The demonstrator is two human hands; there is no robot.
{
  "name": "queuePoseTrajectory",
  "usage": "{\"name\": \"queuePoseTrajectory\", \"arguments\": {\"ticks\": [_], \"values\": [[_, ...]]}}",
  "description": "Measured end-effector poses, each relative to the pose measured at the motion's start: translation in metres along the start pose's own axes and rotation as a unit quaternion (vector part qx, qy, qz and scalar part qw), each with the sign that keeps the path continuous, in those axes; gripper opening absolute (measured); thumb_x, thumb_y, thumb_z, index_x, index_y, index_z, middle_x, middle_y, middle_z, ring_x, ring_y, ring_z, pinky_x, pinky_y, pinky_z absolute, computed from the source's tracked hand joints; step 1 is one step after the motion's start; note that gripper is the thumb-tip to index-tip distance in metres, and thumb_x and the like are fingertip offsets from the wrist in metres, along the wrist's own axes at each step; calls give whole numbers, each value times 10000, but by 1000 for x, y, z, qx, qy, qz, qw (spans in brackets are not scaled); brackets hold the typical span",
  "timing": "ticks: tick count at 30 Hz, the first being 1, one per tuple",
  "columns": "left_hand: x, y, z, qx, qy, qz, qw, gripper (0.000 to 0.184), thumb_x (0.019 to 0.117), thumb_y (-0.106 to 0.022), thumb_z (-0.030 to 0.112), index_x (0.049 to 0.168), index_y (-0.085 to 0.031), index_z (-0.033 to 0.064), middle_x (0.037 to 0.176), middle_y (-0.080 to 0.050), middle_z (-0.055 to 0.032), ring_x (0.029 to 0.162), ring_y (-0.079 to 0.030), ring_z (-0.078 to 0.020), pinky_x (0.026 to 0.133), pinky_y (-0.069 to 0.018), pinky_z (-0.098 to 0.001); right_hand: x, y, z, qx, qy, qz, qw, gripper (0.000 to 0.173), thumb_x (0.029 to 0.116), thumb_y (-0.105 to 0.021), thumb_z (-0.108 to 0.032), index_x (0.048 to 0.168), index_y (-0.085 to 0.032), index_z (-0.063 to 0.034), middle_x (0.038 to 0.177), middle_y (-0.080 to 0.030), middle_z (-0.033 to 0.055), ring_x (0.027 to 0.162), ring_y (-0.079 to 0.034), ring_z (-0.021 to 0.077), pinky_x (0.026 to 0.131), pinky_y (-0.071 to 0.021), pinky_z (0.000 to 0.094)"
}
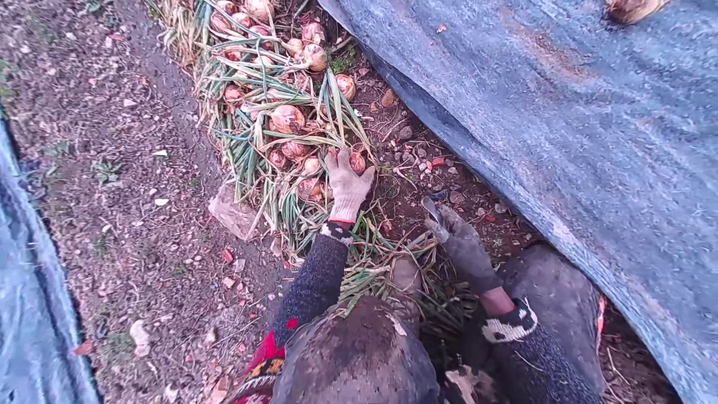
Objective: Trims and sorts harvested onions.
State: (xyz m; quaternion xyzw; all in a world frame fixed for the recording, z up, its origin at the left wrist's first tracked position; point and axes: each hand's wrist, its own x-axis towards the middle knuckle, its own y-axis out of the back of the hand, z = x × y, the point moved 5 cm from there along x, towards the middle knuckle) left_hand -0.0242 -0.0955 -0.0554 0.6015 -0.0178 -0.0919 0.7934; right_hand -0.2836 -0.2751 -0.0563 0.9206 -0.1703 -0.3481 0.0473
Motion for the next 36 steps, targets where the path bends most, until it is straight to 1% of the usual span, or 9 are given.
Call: {"name": "queuePoseTrajectory", "arguments": {"ticks": [3, 7, 12, 16, 22, 25, 30, 33, 36], "values": [[12, -7, -19, -38, 140, -13, 989, 1083, 653, -875, 570, 1541, -436, 134, 1561, -396, -248, 1370, -492, -389, 1057, -496, -525, 2, 2, -2, 22, -11, 11, 1000, 705, 948, -619, -560, 1532, -475, -193, 1396, -631, 61, 1245, -622, 170, 1058, -505, 481], [-19, 23, 0, -214, 17, -93, 972, 980, 602, -918, 485, 1433, -547, 120, 1412, -591, -102, 1268, -592, -186, 1050, -530, -394, 2, 2, -7, 65, 20, 23, 997, 709, 948, -619, -583, 1516, -496, -177, 1391, -636, 46, 1231, -625, 123, 1044, -524, 423], [-111, 47, 51, -446, -57, -311, 838, 896, 694, -900, 511, 1387, -562, 54, 1317, -641, -105, 1102, -676, -194, 911, -613, -379, -9, -4, -22, 194, 111, -13, 975, 677, 1008, -564, -512, 1490, -484, -42, 1128, -695, 78, 876, -668, 125, 762, -589, 333], [-152, 50, 61, -379, -32, -494, 782, 749, 785, -833, 526, 1377, -610, 126, 1213, -708, -60, 1004, -714, -170, 833, -629, -383, -27, -6, -37, 218, 185, -36, 958, 441, 1052, -547, -359, 1333, -654, -35, 1313, -687, 74, 1231, -632, 133, 1085, -511, 348], [-164, 64, 60, -208, -201, -245, 925, 899, 649, -818, 664, 1345, -635, 125, 1282, -680, -71, 1156, -659, -174, 981, -569, -441, -31, -6, -34, 166, 147, -3, 975, 374, 1072, -482, -362, 1305, -713, -185, 1305, -699, -7, 1216, -632, 93, 1083, -500, 397], [-162, 57, 49, -236, -109, -183, 948, 898, 713, -775, 594, 1384, -587, 27, 1325, -644, -194, 1190, -642, -273, 1009, -519, -512, -55, 4, -59, 274, 150, -27, 949, 344, 1071, -511, -295, 1231, -712, -66, 982, -715, 16, 784, -633, 45, 706, -547, 265], [-124, 27, 0, -512, 153, -227, 814, 573, 930, -683, 101, 1461, -472, 70, 971, -686, -82, 662, -661, -127, 564, -589, -296, -68, 14, -61, 237, 163, 33, 957, 351, 1071, -513, -282, 1275, -698, -65, 1168, -733, 43, 974, -688, 76, 870, -576, 300], [-122, 60, 30, -344, 34, -175, 922, 685, 841, -805, 310, 1441, -561, 89, 1227, -718, -72, 1014, -723, -146, 877, -621, -381, -38, -6, -25, 86, 68, -73, 991, 621, 1061, -367, -571, 1468, -540, -134, 1389, -624, 111, 1256, -608, 194, 1100, -463, 471], [-148, 77, 71, -158, -144, -133, 968, 468, 894, -724, 466, 1195, -733, 108, 1174, -744, -75, 1044, -722, -206, 914, -585, -517, -47, -23, -31, 253, 31, -146, 956, 633, 1076, -299, -557, 1480, -492, -109, 1243, -642, 74, 1015, -636, 110, 901, -547, 342]]}}
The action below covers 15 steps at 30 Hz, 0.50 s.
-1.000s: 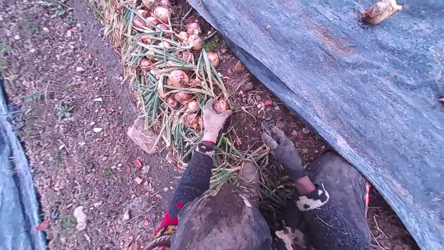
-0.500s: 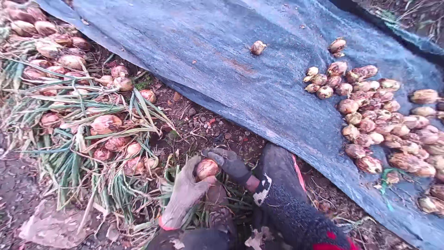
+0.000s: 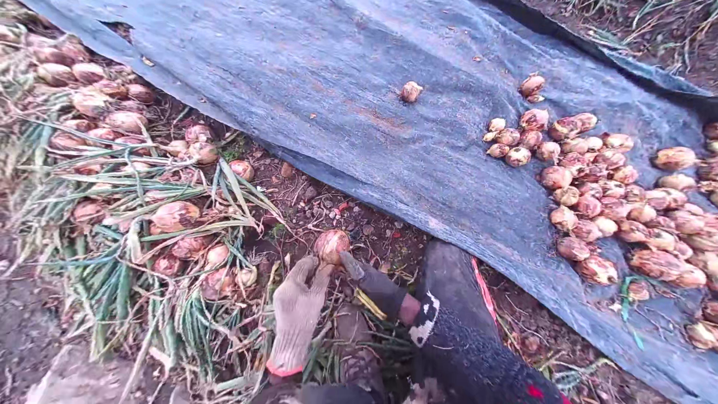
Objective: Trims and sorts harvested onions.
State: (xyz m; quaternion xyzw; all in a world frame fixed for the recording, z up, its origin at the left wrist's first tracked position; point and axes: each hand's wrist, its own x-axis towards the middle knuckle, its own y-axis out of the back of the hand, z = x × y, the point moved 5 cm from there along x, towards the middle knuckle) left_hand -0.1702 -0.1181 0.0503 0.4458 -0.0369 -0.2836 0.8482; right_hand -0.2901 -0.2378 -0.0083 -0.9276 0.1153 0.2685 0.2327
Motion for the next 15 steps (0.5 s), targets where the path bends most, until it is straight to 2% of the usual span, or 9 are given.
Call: {"name": "queuePoseTrajectory", "arguments": {"ticks": [2, 3, 5, 7, 9, 11, 13, 14, 15], "values": [[-18, -14, 29, 86, -107, -37, 990, 325, 951, -641, 440, 1103, -775, 186, 1089, -763, -20, 939, -744, -190, 776, -615, -505, 0, -5, 9, 151, -49, 34, 987, 581, 1073, -259, -587, 1361, -539, -167, 1023, -668, 35, 792, -649, 111, 668, -577, 328], [-23, -23, 38, 103, -142, -50, 983, 304, 970, -607, 419, 1117, -768, 207, 1079, -754, -6, 916, -741, -176, 732, -621, -471, -1, -1, 11, 210, -68, 38, 975, 595, 1062, -252, -618, 1394, -533, -212, 1046, -684, 35, 802, -664, 125, 665, -587, 343], [-24, -33, 44, 63, -140, -77, 985, 318, 1005, -577, 356, 1213, -732, 172, 1139, -732, -27, 948, -730, -164, 776, -625, -428, -3, 7, 14, 292, -111, 40, 949, 699, 980, -236, -766, 1133, -611, -197, 779, -635, 36, 577, -603, 139, 479, -532, 323], [-19, -30, 45, -8, -123, -100, 987, 301, 1045, -548, 317, 1223, -716, 143, 1177, -720, -34, 1024, -710, -137, 873, -607, -382, -13, 7, 4, 363, -135, -9, 922, 892, 820, -225, -940, 883, -627, -146, 630, -563, 27, 467, -542, 137, 403, -483, 300], [-3, -24, 58, -48, -158, -64, 984, 266, 1048, -553, 263, 1196, -738, 142, 1151, -728, -50, 1025, -713, -152, 861, -611, -385, -25, 11, -20, 392, -77, -54, 915, 932, 767, -291, -973, 894, -675, -133, 637, -576, 17, 483, -559, 134, 419, -497, 304], [27, -8, 70, -23, -207, 59, 976, 226, 1021, -583, 172, 1160, -754, 124, 1059, -727, -72, 920, -719, -181, 735, -623, -377, -44, 25, -48, 397, 48, -70, 914, 808, 835, -411, -879, 981, -697, -137, 670, -608, 21, 517, -596, 143, 458, -525, 311], [63, 24, 52, 45, -165, 148, 974, 220, 1001, -611, 164, 1160, -760, 132, 1069, -722, -65, 935, -711, -181, 750, -621, -375, -68, 51, -81, 400, 240, -64, 882, 796, 958, -373, -749, 1297, -622, -73, 700, -637, 44, 520, -623, 180, 475, -566, 363], [73, 42, 33, 65, -114, 126, 983, 210, 1003, -618, 195, 1156, -756, 153, 1112, -725, -44, 992, -710, -171, 818, -616, -394, -82, 69, -94, 360, 334, -25, 871, 794, 990, -345, -706, 1356, -573, -40, 720, -645, 39, 525, -624, 176, 471, -570, 359], [76, 58, 12, 70, -64, 59, 994, 194, 1010, -615, 257, 1118, -758, 182, 1125, -728, -13, 1023, -702, -151, 873, -600, -413, -93, 87, -99, 322, 395, 20, 860, 746, 1000, -351, -676, 1268, -615, -32, 726, -650, 39, 531, -618, 181, 475, -560, 360]]}}
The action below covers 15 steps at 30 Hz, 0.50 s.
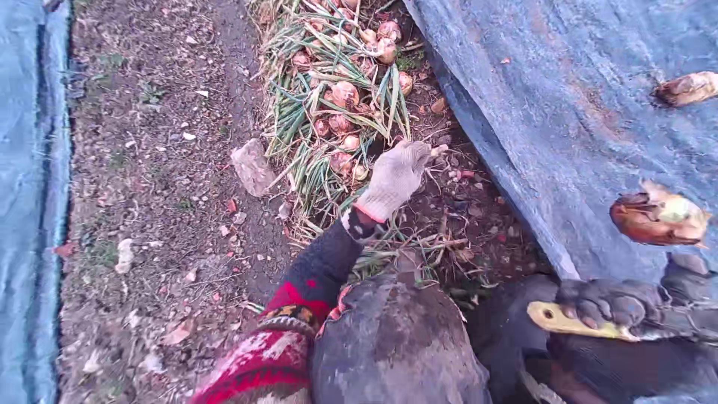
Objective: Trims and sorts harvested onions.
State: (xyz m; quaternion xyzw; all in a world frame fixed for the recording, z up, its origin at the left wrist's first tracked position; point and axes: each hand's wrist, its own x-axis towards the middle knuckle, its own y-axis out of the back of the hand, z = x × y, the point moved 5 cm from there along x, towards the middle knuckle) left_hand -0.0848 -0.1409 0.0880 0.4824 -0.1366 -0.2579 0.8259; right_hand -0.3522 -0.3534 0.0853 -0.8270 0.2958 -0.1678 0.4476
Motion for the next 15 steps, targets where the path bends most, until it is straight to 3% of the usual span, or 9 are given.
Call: {"name": "queuePoseTrajectory", "arguments": {"ticks": [1, 2, 3, 4, 5, 7, 9, 11, 15], "values": [[-5, 7, -20, -8, 32, -94, 995, 222, 1006, -615, 345, 1072, -768, 199, 1095, -723, -3, 1006, -691, -148, 883, -583, -437, 1, 4, -8, -27, 35, 14, 999, 670, 992, -378, -658, 1088, -672, -64, 713, -655, 33, 539, -622, 179, 480, -548, 349], [-18, 10, -37, -13, 55, -185, 981, 314, 998, -602, 472, 1033, -782, 217, 1090, -717, -3, 994, -683, -153, 879, -574, -455, 0, 7, -4, -51, 38, 27, 998, 641, 983, -388, -677, 1026, -681, -109, 717, -649, 21, 550, -622, 168, 487, -542, 331], [-33, 8, -53, -2, 73, -244, 967, 407, 977, -580, 577, 1025, -791, 232, 1136, -702, -21, 1038, -669, -182, 901, -560, -494, -1, 12, 8, -64, 14, 34, 997, 630, 981, -391, -688, 1099, -680, -140, 756, -661, 23, 577, -631, 164, 501, -546, 321], [-48, 8, -71, 17, 99, -250, 963, 438, 954, -582, 612, 1048, -791, 238, 1201, -689, -40, 1101, -659, -210, 930, -553, -527, -1, 15, 27, -88, -24, 37, 995, 630, 985, -397, -699, 1263, -646, -191, 826, -685, 21, 616, -646, 156, 523, -562, 310], [-60, 10, -93, 31, 141, -216, 966, 436, 947, -603, 582, 1116, -773, 218, 1265, -674, -72, 1162, -647, -243, 970, -540, -548, -3, 18, 48, -119, -81, 61, 988, 636, 983, -378, -716, 1292, -624, -217, 845, -689, 10, 618, -647, 141, 517, -564, 300], [-72, 18, -145, 57, 253, -83, 962, 483, 942, -629, 525, 1251, -716, 164, 1297, -661, -126, 1201, -633, -283, 1019, -520, -538, -5, 23, 82, -238, -188, 121, 945, 625, 1023, -273, -691, 1216, -595, -192, 767, -642, -8, 564, -602, 113, 476, -540, 292], [-73, 22, -195, 87, 341, 9, 936, 600, 929, -626, 592, 1326, -668, 144, 1326, -645, -169, 1242, -611, -336, 1044, -491, -571, -12, 34, 107, -337, -250, 118, 900, 589, 1055, -349, -600, 1432, -503, -175, 827, -653, 9, 616, -624, 134, 539, -573, 320], [-63, 12, -227, 110, 384, 37, 916, 691, 905, -584, 702, 1279, -691, 131, 1228, -700, -154, 1174, -657, -328, 1012, -511, -585, -13, 40, 123, -411, -280, 96, 862, 561, 1076, -411, -491, 1504, -470, -133, 862, -678, 19, 650, -652, 133, 577, -596, 320], [-30, -10, -233, 168, 483, 12, 859, 945, 734, -570, 886, 1225, -687, 87, 1162, -711, -171, 1090, -692, -339, 894, -553, -600, -9, 41, 140, -452, -301, 71, 837, 524, 1066, -471, -462, 1463, -534, -125, 840, -675, 28, 647, -636, 139, 595, -583, 325]]}}
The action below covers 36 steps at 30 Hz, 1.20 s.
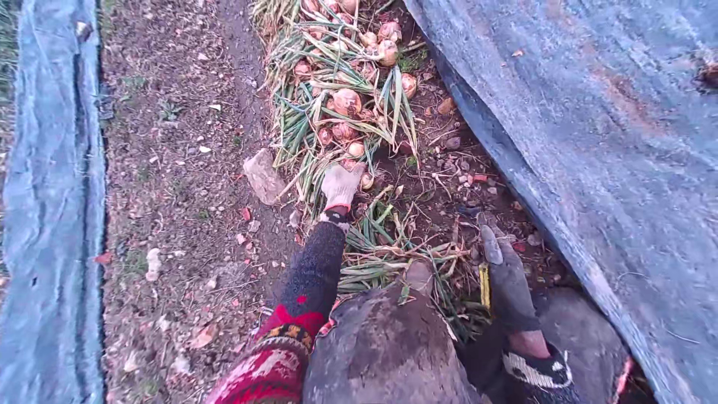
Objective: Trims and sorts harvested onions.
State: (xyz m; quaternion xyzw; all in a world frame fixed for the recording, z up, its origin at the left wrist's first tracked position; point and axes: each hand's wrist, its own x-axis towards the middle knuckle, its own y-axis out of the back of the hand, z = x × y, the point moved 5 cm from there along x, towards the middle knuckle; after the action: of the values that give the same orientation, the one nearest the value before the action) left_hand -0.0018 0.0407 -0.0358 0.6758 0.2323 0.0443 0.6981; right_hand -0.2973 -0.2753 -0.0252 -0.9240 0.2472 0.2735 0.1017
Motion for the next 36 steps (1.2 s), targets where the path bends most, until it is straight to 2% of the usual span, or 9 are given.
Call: {"name": "queuePoseTrajectory", "arguments": {"ticks": [4, 9, 14, 20, 23, 27, 31, 33, 36], "values": [[-2, 3, 5, -13, -13, 39, 999, 899, 686, -733, 733, 1351, -633, 135, 1313, -647, -167, 1178, -649, -337, 915, -547, -595, 7, -3, 3, -53, 15, -8, 998, 653, 998, -557, -556, 1489, -500, -129, 1017, -704, 31, 808, -674, 113, 733, -598, 328], [-77, 32, 16, -90, -341, 199, 914, 757, 678, -815, 595, 1235, -678, 101, 1280, -641, -206, 1261, -570, -380, 1119, -413, -570, 9, -8, 5, -111, 13, -23, 994, 651, 944, -699, -404, 1502, -502, -134, 1354, -657, 37, 1199, -635, 83, 1024, -540, 325], [-150, 41, 40, -390, -434, -71, 809, 875, 676, -895, 423, 1352, -553, -14, 1350, -576, -183, 1246, -586, -215, 1053, -533, -364, 4, -23, -3, -111, 60, -60, 990, 752, 929, -680, -548, 1513, -484, -119, 1385, -639, 46, 1232, -622, 99, 1049, -532, 358], [-226, 19, 80, -311, -460, -410, 724, 817, 773, -829, 551, 1401, -573, 95, 1344, -645, -39, 1192, -630, -107, 1031, -548, -354, -9, -27, -16, 13, 157, -90, 983, 645, 1004, -606, -432, 1464, -501, 9, 1417, -608, 112, 1276, -597, 144, 1087, -508, 348], [-230, 7, 79, -278, -455, -421, 734, 770, 776, -831, 528, 1390, -595, 128, 1296, -669, -16, 1160, -643, -83, 1015, -554, -340, -8, -21, -18, 42, 138, -50, 988, 449, 1033, -598, -323, 1347, -627, -5, 1277, -700, 87, 1167, -665, 128, 1032, -549, 328], [-234, 12, 73, -224, -536, -226, 782, 838, 687, -864, 570, 1349, -622, 116, 1343, -620, -109, 1249, -595, -171, 1044, -534, -382, -4, -22, -16, 45, 125, -24, 991, 332, 1059, -556, -241, 1275, -694, -30, 1222, -731, 71, 1137, -684, 129, 1028, -553, 334], [-208, -12, 57, -330, -298, -241, 862, 816, 760, -836, 467, 1402, -554, 50, 1243, -687, -68, 1085, -672, -95, 934, -575, -310, -39, -30, -46, 159, 187, -117, 962, 267, 1052, -567, -262, 1039, -741, -59, 804, -694, 2, 645, -622, 64, 577, -554, 255], [-177, -30, 43, -498, -83, -329, 798, 611, 923, -761, 327, 1400, -517, 35, 983, -698, -96, 708, -670, -124, 565, -567, -264, -59, -34, -55, 191, 194, -169, 947, 268, 1050, -568, -289, 1011, -743, -90, 770, -686, -32, 639, -621, 38, 582, -553, 233], [-159, -9, 44, -589, -97, -406, 692, 653, 889, -749, 142, 1454, -445, 17, 1064, -681, -184, 794, -694, -249, 650, -614, -367, -33, -26, -29, 24, 112, -55, 992, 488, 1058, -477, -482, 1256, -703, -96, 1029, -735, 35, 742, -661, 97, 640, -579, 284]]}}
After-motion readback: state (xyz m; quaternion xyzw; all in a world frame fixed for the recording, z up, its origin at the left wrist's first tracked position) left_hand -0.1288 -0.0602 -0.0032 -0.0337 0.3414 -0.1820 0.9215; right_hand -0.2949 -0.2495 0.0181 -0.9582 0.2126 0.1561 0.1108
